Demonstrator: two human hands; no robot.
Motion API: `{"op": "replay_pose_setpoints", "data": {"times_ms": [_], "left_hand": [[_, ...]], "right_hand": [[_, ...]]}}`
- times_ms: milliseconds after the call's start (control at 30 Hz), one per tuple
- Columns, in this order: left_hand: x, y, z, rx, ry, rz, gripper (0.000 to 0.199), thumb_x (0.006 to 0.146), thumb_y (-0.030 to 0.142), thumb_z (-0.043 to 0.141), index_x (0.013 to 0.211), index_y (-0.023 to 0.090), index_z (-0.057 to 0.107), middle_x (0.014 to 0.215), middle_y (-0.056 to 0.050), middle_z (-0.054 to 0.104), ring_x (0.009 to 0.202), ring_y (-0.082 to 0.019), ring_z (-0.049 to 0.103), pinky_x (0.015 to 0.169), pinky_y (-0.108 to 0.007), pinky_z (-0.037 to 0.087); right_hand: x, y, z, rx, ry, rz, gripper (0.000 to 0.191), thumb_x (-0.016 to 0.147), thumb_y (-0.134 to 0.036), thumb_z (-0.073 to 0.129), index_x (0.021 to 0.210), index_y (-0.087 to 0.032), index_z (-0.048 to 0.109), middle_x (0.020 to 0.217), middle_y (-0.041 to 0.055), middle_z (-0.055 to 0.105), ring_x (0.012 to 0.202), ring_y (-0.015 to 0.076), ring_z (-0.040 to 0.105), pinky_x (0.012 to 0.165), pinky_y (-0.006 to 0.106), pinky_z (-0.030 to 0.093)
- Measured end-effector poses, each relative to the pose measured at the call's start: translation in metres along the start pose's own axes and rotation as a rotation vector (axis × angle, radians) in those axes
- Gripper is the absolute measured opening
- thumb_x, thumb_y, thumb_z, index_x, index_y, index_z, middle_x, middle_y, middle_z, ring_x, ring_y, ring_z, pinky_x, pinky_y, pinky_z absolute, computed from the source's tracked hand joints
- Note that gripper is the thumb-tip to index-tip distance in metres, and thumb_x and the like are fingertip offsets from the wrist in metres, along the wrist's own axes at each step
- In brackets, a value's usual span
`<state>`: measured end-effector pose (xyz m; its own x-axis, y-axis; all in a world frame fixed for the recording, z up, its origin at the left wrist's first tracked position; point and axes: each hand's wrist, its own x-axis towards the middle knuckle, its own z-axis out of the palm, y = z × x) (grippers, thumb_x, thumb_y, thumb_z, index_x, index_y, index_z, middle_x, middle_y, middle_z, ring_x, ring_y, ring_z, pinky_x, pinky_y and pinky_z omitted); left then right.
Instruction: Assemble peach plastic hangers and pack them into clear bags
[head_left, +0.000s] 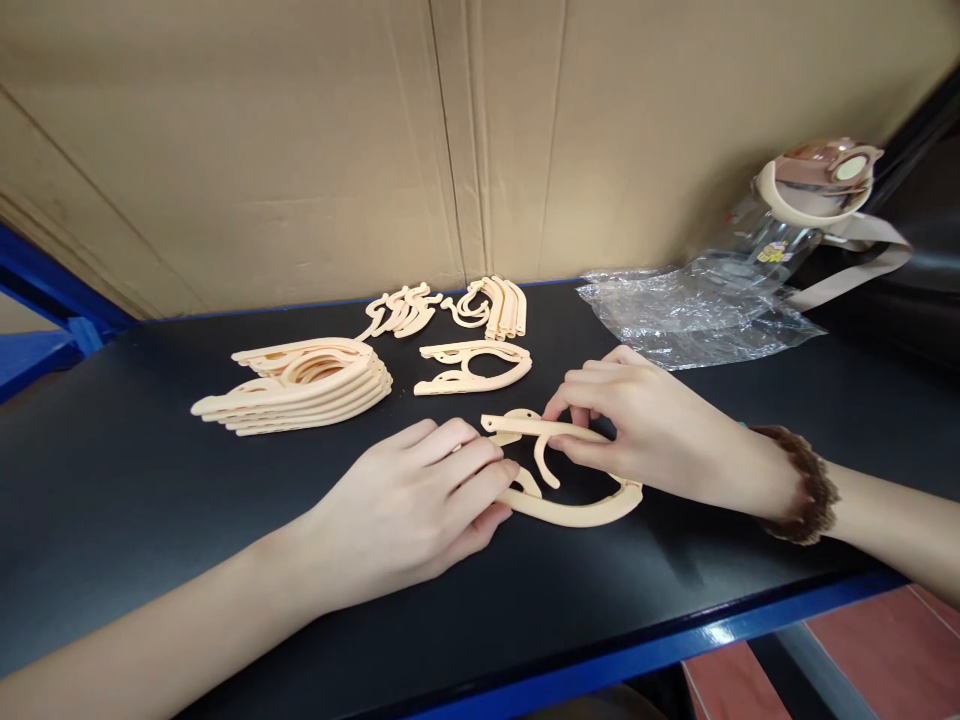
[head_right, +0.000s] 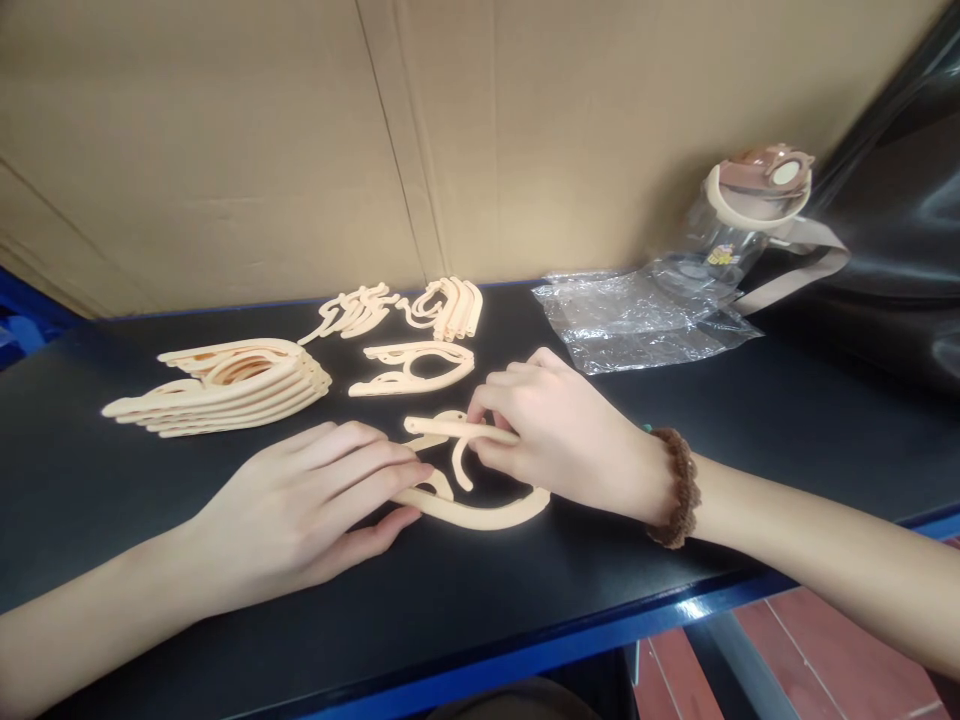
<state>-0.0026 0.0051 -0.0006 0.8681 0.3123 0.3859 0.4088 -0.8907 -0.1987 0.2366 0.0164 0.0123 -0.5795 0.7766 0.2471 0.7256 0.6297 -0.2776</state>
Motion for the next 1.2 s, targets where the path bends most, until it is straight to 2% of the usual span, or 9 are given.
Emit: {"op": "replay_pose_setpoints", "data": {"times_ms": [267, 400, 500, 667, 767, 867, 1000, 1067, 1200], "left_hand": [[-0.003, -0.004, 0.000, 0.076, 0.015, 0.061, 0.010, 0.094, 0.017, 0.053, 0.099, 0.016, 0.063, 0.093, -0.004, 0.070, 0.081, -0.017, 0.060, 0.065, -0.030, 0.042], [-0.004, -0.003, 0.000, 0.112, 0.029, 0.091, 0.014, 0.094, 0.014, 0.052, 0.105, 0.014, 0.061, 0.087, -0.002, 0.068, 0.075, -0.016, 0.059, 0.062, -0.029, 0.042], [-0.004, -0.001, 0.001, 0.063, 0.045, 0.026, 0.016, 0.095, 0.013, 0.048, 0.106, 0.015, 0.060, 0.079, 0.000, 0.065, 0.070, -0.014, 0.058, 0.058, -0.028, 0.042], [-0.004, -0.001, 0.003, -0.061, 0.046, -0.124, 0.016, 0.097, 0.025, 0.049, 0.095, 0.019, 0.064, 0.072, 0.002, 0.062, 0.065, -0.013, 0.055, 0.056, -0.027, 0.041], [-0.004, 0.001, 0.002, -0.143, 0.023, -0.246, 0.015, 0.092, 0.035, 0.058, 0.090, 0.021, 0.065, 0.075, 0.002, 0.064, 0.070, -0.015, 0.057, 0.056, -0.027, 0.041], [-0.003, 0.005, 0.001, -0.201, -0.023, -0.384, 0.021, 0.085, 0.040, 0.065, 0.095, 0.022, 0.063, 0.084, 0.001, 0.065, 0.077, -0.018, 0.059, 0.056, -0.027, 0.043], [-0.002, 0.008, 0.001, -0.253, -0.077, -0.468, 0.021, 0.083, 0.031, 0.062, 0.103, 0.024, 0.060, 0.096, 0.001, 0.064, 0.085, -0.019, 0.061, 0.059, -0.027, 0.048], [-0.003, 0.009, 0.001, -0.259, -0.081, -0.474, 0.023, 0.082, 0.025, 0.059, 0.105, 0.025, 0.060, 0.098, 0.000, 0.063, 0.087, -0.019, 0.061, 0.061, -0.028, 0.049], [-0.004, 0.009, 0.001, -0.274, -0.070, -0.442, 0.029, 0.080, 0.019, 0.053, 0.108, 0.024, 0.060, 0.100, -0.001, 0.062, 0.087, -0.018, 0.060, 0.063, -0.028, 0.050]], "right_hand": [[0.000, -0.004, -0.002, 0.014, -0.049, -0.035, 0.009, 0.087, -0.026, 0.062, 0.087, -0.020, 0.069, 0.064, -0.0042, 0.062, 0.066, 0.0141, 0.054, 0.076, 0.031, 0.034], [-0.001, -0.003, -0.001, 0.045, -0.057, -0.025, 0.019, 0.086, -0.028, 0.066, 0.102, -0.018, 0.065, 0.061, -0.0061, 0.060, 0.064, 0.0143, 0.056, 0.077, 0.031, 0.037], [-0.003, -0.003, 0.001, 0.101, -0.071, -0.039, 0.029, 0.087, -0.032, 0.066, 0.112, -0.018, 0.060, 0.061, -0.0077, 0.059, 0.063, 0.0138, 0.057, 0.076, 0.030, 0.039], [-0.006, -0.007, 0.001, 0.245, -0.159, -0.096, 0.028, 0.095, -0.039, 0.054, 0.117, -0.022, 0.058, 0.069, -0.0047, 0.064, 0.067, 0.0136, 0.059, 0.069, 0.026, 0.043], [-0.007, -0.010, -0.002, 0.276, -0.265, -0.178, 0.024, 0.099, -0.027, 0.047, 0.120, -0.023, 0.057, 0.078, -0.0023, 0.066, 0.071, 0.0136, 0.059, 0.069, 0.025, 0.044], [-0.007, -0.011, -0.003, 0.262, -0.323, -0.256, 0.029, 0.099, -0.017, 0.041, 0.122, -0.025, 0.057, 0.091, 0.0001, 0.068, 0.077, 0.0132, 0.060, 0.072, 0.026, 0.043], [-0.006, -0.007, 0.000, 0.050, -0.235, -0.293, 0.029, 0.095, -0.015, 0.045, 0.120, -0.020, 0.059, 0.093, 0.0029, 0.068, 0.078, 0.0165, 0.058, 0.075, 0.030, 0.042], [-0.006, -0.005, 0.001, -0.046, -0.193, -0.310, 0.027, 0.093, -0.015, 0.046, 0.116, -0.018, 0.062, 0.090, 0.0031, 0.069, 0.074, 0.0169, 0.057, 0.075, 0.031, 0.041], [-0.006, -0.005, 0.000, -0.090, -0.170, -0.348, 0.019, 0.091, -0.017, 0.049, 0.099, -0.017, 0.066, 0.078, 0.0014, 0.067, 0.067, 0.0156, 0.053, 0.071, 0.031, 0.038]]}}
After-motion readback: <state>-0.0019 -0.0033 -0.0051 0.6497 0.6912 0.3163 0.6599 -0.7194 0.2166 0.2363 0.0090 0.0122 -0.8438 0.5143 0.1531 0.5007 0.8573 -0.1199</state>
